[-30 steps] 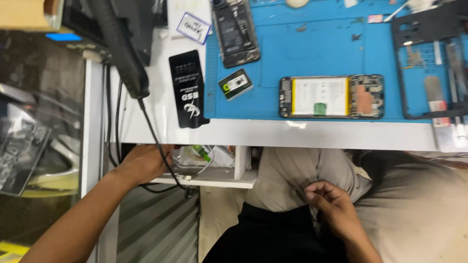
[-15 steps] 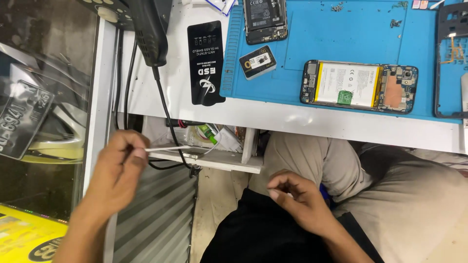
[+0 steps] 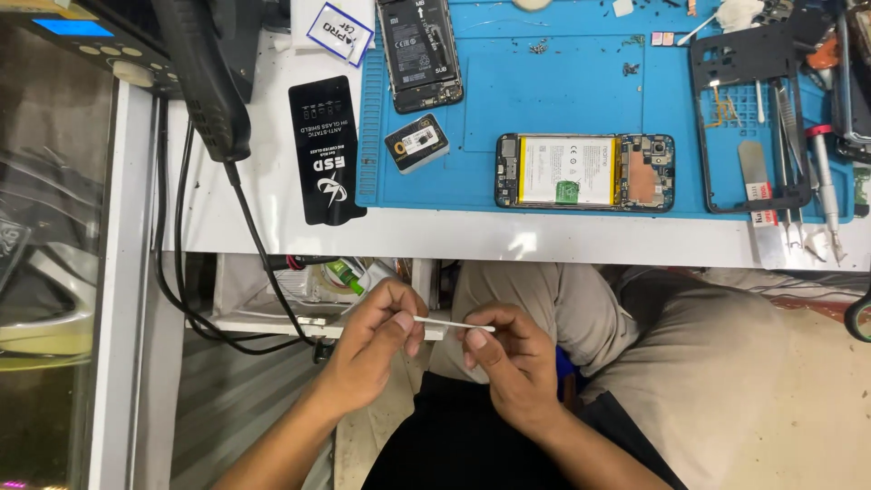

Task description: Disassembling, cleaning, and reassembling a mobile phone at a repair bench

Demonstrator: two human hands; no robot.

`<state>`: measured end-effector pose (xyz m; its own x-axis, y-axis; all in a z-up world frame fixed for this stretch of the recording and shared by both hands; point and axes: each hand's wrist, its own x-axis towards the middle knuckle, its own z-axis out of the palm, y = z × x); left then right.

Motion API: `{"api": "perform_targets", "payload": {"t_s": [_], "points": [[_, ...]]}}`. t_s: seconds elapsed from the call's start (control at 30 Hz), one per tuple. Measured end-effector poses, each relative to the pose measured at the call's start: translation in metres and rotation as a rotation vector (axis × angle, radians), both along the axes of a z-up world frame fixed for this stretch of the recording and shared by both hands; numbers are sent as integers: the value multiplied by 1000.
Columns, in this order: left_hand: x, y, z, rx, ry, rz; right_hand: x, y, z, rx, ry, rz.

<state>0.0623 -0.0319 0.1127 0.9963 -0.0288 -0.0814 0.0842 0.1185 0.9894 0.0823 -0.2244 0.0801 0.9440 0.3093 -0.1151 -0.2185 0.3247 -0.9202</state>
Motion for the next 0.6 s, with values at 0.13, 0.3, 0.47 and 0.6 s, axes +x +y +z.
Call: {"api": "perform_targets", "payload": {"t_s": [0.13,0.3,0.47,0.6], "points": [[-1,-5,7,1,22,41,4,-4,-10,187,18,-107],[-6,6,20,186,105,10,16,-20,-4,499,230,-100],[-19,12,1,879,692,-605,24,-34,9,788,368,49],[-33,14,-42,1015,534,-581,26,-40,18,864,356,84]]}}
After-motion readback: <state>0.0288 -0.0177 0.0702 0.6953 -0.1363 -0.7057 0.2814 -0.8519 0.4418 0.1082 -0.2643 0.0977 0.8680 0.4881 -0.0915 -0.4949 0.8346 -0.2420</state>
